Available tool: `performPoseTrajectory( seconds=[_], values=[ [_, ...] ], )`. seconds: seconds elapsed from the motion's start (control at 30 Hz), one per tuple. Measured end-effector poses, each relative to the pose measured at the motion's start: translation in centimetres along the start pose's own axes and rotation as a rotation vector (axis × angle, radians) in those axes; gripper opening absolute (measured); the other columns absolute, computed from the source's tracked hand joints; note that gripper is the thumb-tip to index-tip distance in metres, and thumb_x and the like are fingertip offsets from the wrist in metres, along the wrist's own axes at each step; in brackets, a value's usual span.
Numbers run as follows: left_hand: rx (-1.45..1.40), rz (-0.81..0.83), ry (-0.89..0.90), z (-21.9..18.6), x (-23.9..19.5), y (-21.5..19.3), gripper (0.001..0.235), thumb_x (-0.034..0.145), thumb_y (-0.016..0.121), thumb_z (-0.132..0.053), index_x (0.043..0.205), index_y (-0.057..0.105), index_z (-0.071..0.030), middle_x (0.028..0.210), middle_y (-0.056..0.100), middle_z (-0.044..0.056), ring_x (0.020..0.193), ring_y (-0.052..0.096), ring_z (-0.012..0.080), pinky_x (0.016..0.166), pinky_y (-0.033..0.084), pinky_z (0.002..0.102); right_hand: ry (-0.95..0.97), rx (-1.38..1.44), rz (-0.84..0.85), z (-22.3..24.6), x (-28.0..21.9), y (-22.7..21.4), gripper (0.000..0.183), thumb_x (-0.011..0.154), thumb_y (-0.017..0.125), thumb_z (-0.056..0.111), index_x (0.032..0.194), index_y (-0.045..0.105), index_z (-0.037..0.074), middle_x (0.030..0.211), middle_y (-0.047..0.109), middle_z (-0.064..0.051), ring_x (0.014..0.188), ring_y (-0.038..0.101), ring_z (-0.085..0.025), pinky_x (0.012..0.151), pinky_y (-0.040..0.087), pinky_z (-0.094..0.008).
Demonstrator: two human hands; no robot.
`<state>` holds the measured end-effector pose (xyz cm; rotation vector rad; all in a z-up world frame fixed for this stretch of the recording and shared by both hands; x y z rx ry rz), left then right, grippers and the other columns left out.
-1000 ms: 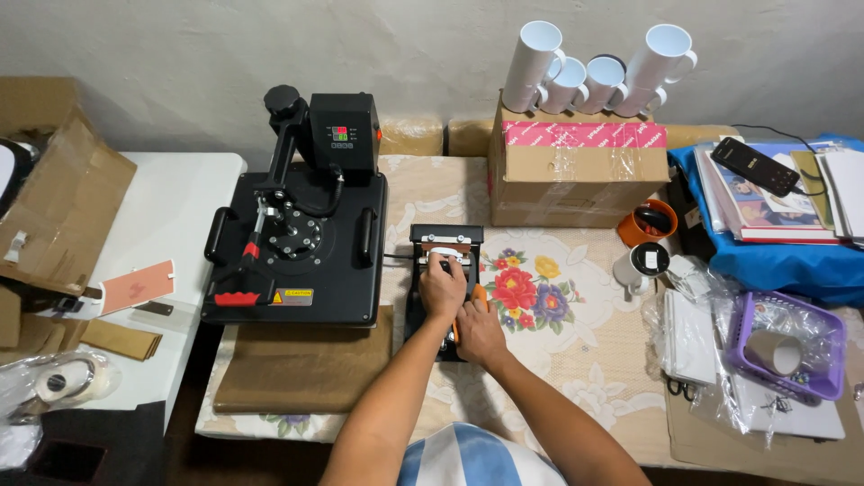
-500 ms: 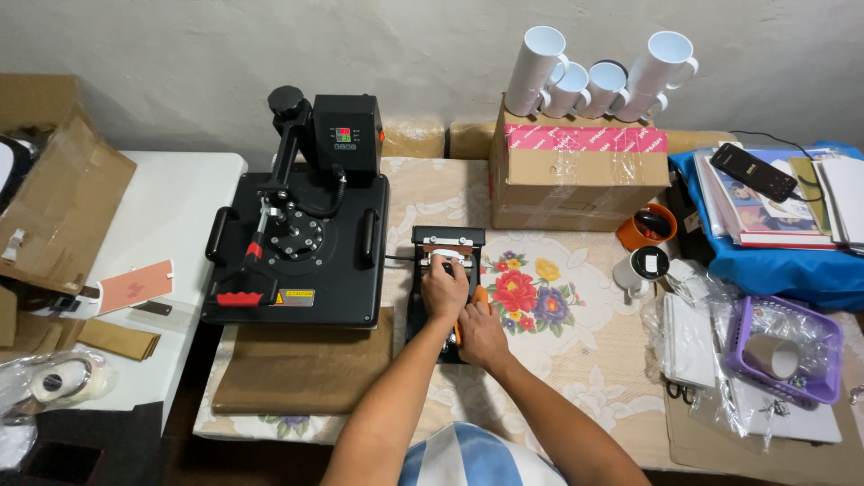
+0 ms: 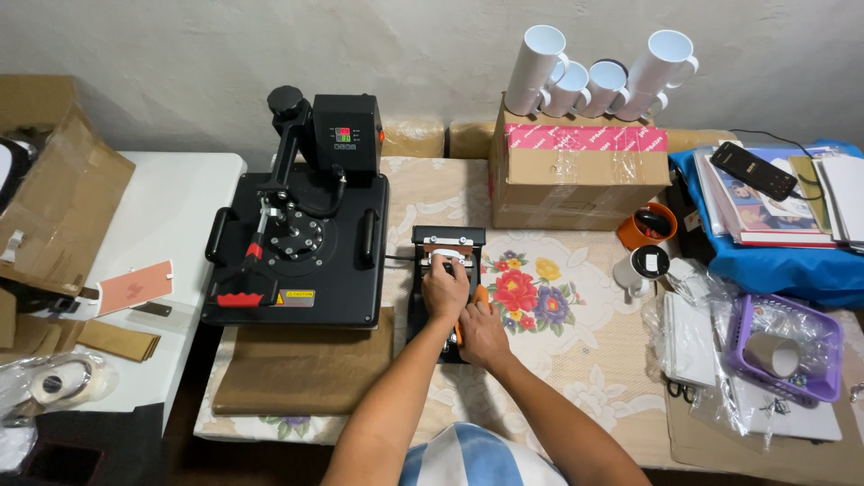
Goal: Preparing a ceramic mug by taping a design to it and then using a mug heat press to transfer the image.
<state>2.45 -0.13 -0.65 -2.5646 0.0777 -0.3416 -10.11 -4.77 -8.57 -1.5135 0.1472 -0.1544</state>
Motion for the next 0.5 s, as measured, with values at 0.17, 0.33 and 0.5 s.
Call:
performPoseTrajectory(
  seconds=[0.17, 0.33, 0.5],
  values=[
    [0.0, -0.001, 0.005, -0.37, 0.02, -0.32, 0.02, 0.103, 0.066, -0.033, 0.094, 0.062, -0.015, 0.069, 0.076, 0.019, 0.074, 0.081, 0.0471, 0.067, 0.063, 0.055, -0.002, 0.003, -0.016, -0.08, 0.11, 0.66, 0.06, 0.065, 0.085, 0.042, 0.115, 0.058, 0.021, 0.113, 0.056, -0.001, 0.118, 0.052, -0.025, 0.114, 0.036, -0.05],
    [-0.004, 0.01, 0.002, -0.35, 0.04, -0.41, 0.021, 0.103, 0.066, -0.033, 0.091, 0.06, -0.016, 0.066, 0.075, 0.017, 0.071, 0.08, 0.0456, 0.065, 0.062, 0.053, -0.002, 0.024, -0.011, -0.19, 0.0, 0.91, 0.062, 0.064, 0.086, 0.042, 0.115, 0.057, 0.022, 0.113, 0.056, -0.001, 0.119, 0.052, -0.025, 0.115, 0.036, -0.05],
    [-0.02, 0.023, -0.007, -0.41, 0.06, -0.4, 0.021, 0.101, 0.067, -0.033, 0.092, 0.06, -0.015, 0.068, 0.076, 0.018, 0.073, 0.081, 0.0462, 0.066, 0.062, 0.054, -0.002, 0.0, -0.023, -0.16, -0.02, 0.92, 0.061, 0.065, 0.086, 0.043, 0.115, 0.057, 0.022, 0.113, 0.056, -0.001, 0.119, 0.051, -0.025, 0.115, 0.035, -0.05]
  ],
)
Point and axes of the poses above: each hand's wrist, its own x-axis towards the middle knuckle, its own y-axis out of the palm, z = x × y, the point moved 2 cm from there along x, towards the middle knuckle
